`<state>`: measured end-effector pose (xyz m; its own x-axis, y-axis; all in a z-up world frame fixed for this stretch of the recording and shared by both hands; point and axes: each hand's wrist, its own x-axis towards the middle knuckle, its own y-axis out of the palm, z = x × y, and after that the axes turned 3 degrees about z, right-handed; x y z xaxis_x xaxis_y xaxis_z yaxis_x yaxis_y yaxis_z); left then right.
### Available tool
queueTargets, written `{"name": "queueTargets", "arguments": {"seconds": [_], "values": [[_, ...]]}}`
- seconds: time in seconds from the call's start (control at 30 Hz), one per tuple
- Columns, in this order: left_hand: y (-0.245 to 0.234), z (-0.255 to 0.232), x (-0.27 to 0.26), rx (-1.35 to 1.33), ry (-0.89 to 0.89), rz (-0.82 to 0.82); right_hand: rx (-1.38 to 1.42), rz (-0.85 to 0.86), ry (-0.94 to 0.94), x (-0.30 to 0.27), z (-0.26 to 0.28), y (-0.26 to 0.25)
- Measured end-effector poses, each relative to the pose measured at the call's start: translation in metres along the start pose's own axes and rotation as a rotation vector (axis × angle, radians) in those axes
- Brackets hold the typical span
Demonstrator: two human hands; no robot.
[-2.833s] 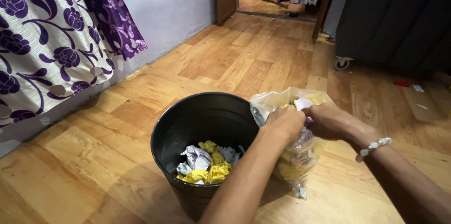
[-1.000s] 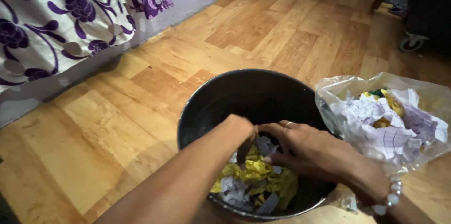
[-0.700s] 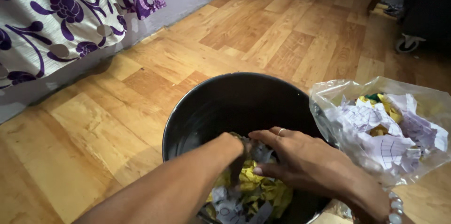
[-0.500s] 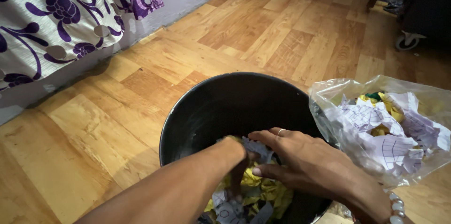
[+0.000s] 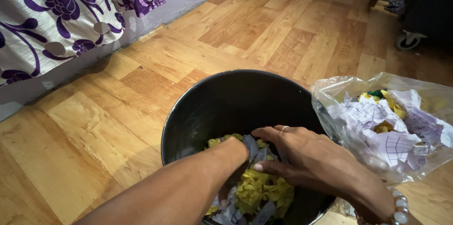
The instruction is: The person transfers crumpled paper and plastic wrappers from a metal bucket into a clear plastic bag. They handle items one by one, occasionally unfolding or compressing them before placing them into the bag.
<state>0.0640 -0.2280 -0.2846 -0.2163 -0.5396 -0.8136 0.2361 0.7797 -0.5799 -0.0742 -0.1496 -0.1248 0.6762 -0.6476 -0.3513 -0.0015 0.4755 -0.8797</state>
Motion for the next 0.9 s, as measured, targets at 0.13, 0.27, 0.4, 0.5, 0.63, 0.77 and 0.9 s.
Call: {"name": "queueTargets", "arguments": {"seconds": [0.13, 0.27, 0.4, 0.5, 0.63, 0.77, 0.9], "values": [[-0.003, 0.000, -0.003, -0.008, 0.000, -0.005, 0.002, -0.044, -0.029, -0.001, -0.001, 0.000], [-0.005, -0.002, -0.005, -0.019, 0.008, -0.009, 0.025, -0.072, -0.038, 0.000, -0.004, 0.002], [-0.008, -0.002, -0.008, -0.030, 0.008, -0.010, 0.073, -0.154, -0.158, 0.002, -0.010, 0.004], [-0.011, -0.003, -0.011, -0.040, 0.015, -0.008, 0.057, -0.133, -0.092, 0.002, -0.009, 0.005], [-0.013, -0.001, -0.019, -0.063, 0.012, 0.005, 0.057, -0.107, -0.058, 0.003, -0.009, 0.004], [-0.019, -0.001, -0.034, -0.104, 0.018, 0.025, 0.070, -0.134, -0.102, 0.004, -0.013, 0.007], [-0.023, 0.001, -0.061, -0.160, 0.018, 0.051, 0.069, -0.186, -0.200, 0.001, -0.013, 0.006]]}}
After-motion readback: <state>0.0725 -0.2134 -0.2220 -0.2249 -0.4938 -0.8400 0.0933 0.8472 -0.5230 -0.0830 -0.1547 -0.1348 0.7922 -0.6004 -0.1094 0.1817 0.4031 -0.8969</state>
